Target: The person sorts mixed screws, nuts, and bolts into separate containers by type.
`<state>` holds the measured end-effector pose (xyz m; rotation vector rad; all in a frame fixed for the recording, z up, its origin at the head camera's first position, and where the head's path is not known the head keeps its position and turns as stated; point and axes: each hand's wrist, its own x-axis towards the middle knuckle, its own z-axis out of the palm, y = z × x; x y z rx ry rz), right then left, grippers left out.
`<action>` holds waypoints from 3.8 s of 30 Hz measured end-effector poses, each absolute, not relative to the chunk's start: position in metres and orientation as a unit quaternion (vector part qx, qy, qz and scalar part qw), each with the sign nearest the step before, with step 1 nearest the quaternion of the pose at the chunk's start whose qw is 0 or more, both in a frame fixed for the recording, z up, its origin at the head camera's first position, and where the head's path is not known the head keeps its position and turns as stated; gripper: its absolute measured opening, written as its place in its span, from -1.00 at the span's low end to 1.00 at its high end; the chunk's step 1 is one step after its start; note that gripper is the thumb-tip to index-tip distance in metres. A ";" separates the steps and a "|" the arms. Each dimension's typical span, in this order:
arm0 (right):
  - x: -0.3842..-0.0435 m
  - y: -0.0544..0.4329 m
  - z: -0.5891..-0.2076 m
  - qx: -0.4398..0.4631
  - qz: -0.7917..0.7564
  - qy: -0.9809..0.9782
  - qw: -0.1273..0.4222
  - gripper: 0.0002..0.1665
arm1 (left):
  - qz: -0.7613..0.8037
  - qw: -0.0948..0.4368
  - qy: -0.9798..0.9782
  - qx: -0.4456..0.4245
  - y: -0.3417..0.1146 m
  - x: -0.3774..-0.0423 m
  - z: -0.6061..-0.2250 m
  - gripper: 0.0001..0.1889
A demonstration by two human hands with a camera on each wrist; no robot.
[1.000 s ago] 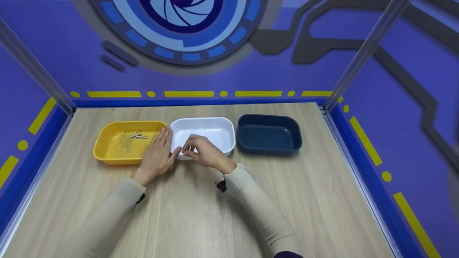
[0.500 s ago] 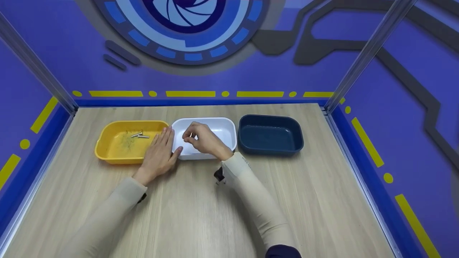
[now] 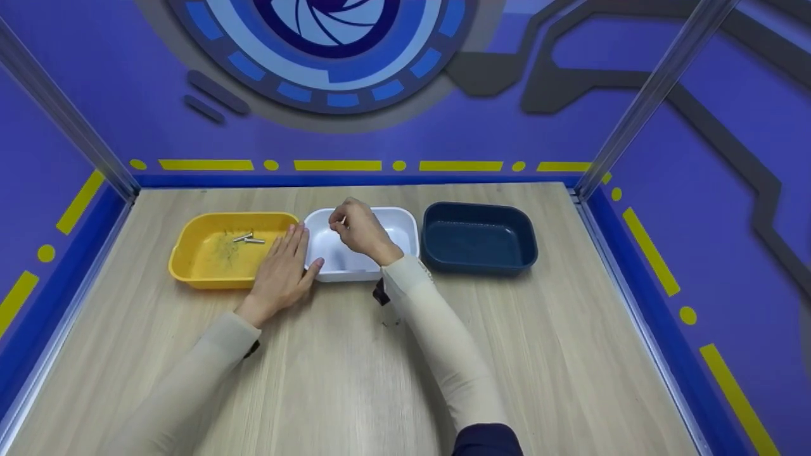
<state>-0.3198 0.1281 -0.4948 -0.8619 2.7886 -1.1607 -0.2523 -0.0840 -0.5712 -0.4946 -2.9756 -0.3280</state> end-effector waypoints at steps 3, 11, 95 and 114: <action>-0.323 0.127 -0.497 -0.258 -0.362 0.896 -0.009 -0.86 | -0.112 0.055 -0.979 -0.164 -0.084 -0.252 -0.571 -0.10; -0.325 0.126 -0.494 -0.249 -0.364 0.897 -0.016 -0.86 | -0.112 0.066 -0.978 -0.164 -0.083 -0.252 -0.571 -0.10; -0.206 0.237 -0.554 -0.301 -0.379 0.875 0.001 -0.91 | -0.115 0.043 -0.979 -0.163 -0.084 -0.251 -0.570 -0.07; -0.189 0.257 -0.575 -0.320 -0.365 0.873 0.045 -0.95 | -0.121 0.047 -0.977 -0.167 -0.086 -0.251 -0.571 -0.08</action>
